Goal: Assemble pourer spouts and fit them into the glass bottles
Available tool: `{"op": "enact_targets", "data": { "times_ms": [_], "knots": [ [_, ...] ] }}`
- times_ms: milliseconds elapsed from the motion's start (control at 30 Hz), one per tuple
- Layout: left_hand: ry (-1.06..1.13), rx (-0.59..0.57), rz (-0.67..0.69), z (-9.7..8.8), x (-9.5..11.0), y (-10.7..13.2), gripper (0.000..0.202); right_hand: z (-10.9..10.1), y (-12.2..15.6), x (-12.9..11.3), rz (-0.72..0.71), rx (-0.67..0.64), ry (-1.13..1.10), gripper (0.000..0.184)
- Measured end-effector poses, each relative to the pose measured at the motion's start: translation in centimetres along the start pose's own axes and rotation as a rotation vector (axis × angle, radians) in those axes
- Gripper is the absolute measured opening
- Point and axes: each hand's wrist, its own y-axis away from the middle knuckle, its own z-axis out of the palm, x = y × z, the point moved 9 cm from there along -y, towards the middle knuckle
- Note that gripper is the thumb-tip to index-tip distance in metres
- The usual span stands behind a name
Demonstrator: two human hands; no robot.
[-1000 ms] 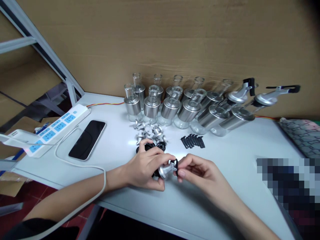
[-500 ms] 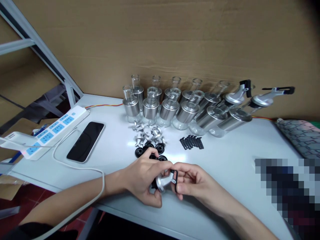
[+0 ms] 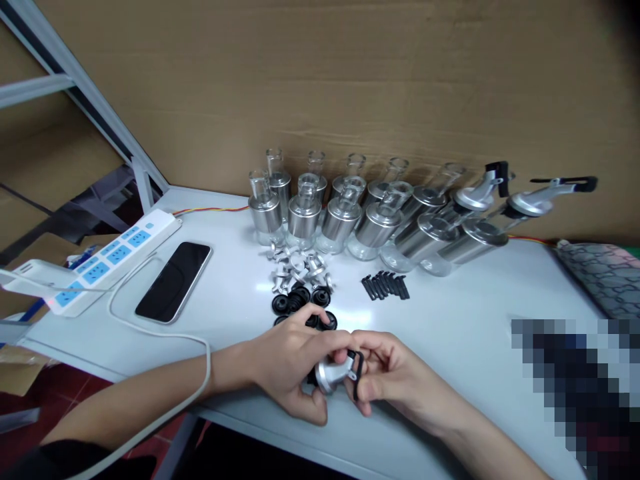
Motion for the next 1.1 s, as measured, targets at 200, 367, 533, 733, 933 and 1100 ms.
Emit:
{"op": "enact_targets", "data": {
  "times_ms": [200, 367, 533, 733, 933, 1100],
  "knots": [
    [-0.005, -0.012, -0.008, 0.1, -0.1, 0.2, 0.056, 0.0, 0.0, -0.2, -0.014, 0.017, 0.050, 0.032],
    [-0.003, -0.025, 0.006, 0.2, -0.1, 0.3, 0.058, 0.0, 0.2, -0.3, -0.010, 0.026, 0.115, 0.035],
    [-0.012, -0.025, 0.024, 0.2, 0.0, 0.4, 0.057, 0.1, 0.4, -0.4, -0.003, 0.043, 0.171, 0.032],
    [-0.040, -0.107, -0.005, 0.9, -0.4, 0.7, 0.060, 0.4, 0.3, -1.8, -0.118, 0.065, 0.192, 0.026],
    [-0.039, -0.075, -0.008, 0.7, -0.4, 0.6, 0.060, 0.7, 0.4, -2.0, -0.130, 0.041, 0.246, 0.024],
    [-0.066, -0.040, 0.004, 0.5, -0.3, 0.8, 0.069, 0.8, 0.5, -2.9, -0.179, 0.082, 0.360, 0.027]
  ]
}}
